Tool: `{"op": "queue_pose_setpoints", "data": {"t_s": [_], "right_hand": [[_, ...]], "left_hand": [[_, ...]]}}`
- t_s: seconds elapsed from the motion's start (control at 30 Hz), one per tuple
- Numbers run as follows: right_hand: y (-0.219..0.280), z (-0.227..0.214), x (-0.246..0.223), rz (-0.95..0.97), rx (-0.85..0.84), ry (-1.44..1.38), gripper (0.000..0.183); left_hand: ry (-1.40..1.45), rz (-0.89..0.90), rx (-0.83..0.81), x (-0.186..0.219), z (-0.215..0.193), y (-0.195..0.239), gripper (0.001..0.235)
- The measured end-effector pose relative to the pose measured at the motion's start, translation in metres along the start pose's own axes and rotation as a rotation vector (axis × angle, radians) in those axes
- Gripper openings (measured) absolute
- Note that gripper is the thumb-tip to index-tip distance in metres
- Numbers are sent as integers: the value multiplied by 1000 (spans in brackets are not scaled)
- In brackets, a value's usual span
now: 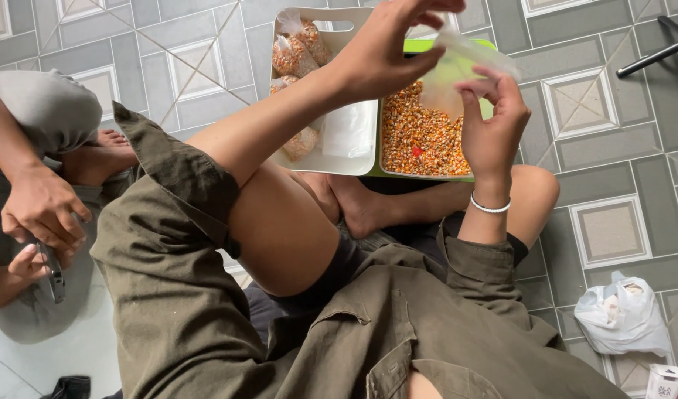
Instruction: The person scoops corn seeds into small plastic bags using a spoon and ties them closed.
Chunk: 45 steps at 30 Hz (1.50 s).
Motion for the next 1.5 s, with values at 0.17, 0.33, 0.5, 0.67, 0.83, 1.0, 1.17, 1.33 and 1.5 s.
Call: {"op": "queue_pose_setpoints", "data": {"t_s": [0.17,0.33,0.5,0.67,0.83,1.0,1.17,1.33,1.5], "right_hand": [[-1,0,-2,-41,-4,122,30],[-3,0,-4,-20,-97,106,67],[-13,2,-28,-217,-17,94,26],[-6,0,-8,-202,70,111,16],[9,1,21,-48,-226,-60,96],[22,-4,73,329,20,-598,18],[26,-2,68,429,-72,-826,35],[25,6,69,441,65,-876,18],[24,3,70,425,279,-816,12]], "left_hand": [[-268,104,-60,39,-2,-6,57],[-222,73,-73,37,-1,-3,20],[-219,110,-57,30,3,-3,22],[-249,75,-52,33,-3,-4,17],[-189,9,65,26,-14,1,24],[73,-179,109,-14,-27,3,28],[40,-275,62,-15,-35,10,23],[53,-239,6,-35,-24,14,36],[36,-204,94,-33,-22,16,22]]}}
Point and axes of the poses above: each hand's wrist, its own y-axis away from the middle knuckle, its own z-axis out of the palm, x = y × z, the point moved 5 cm from there along -y, towards the middle knuckle, and after that the axes turned 10 degrees about -z, right-handed, at the moved point
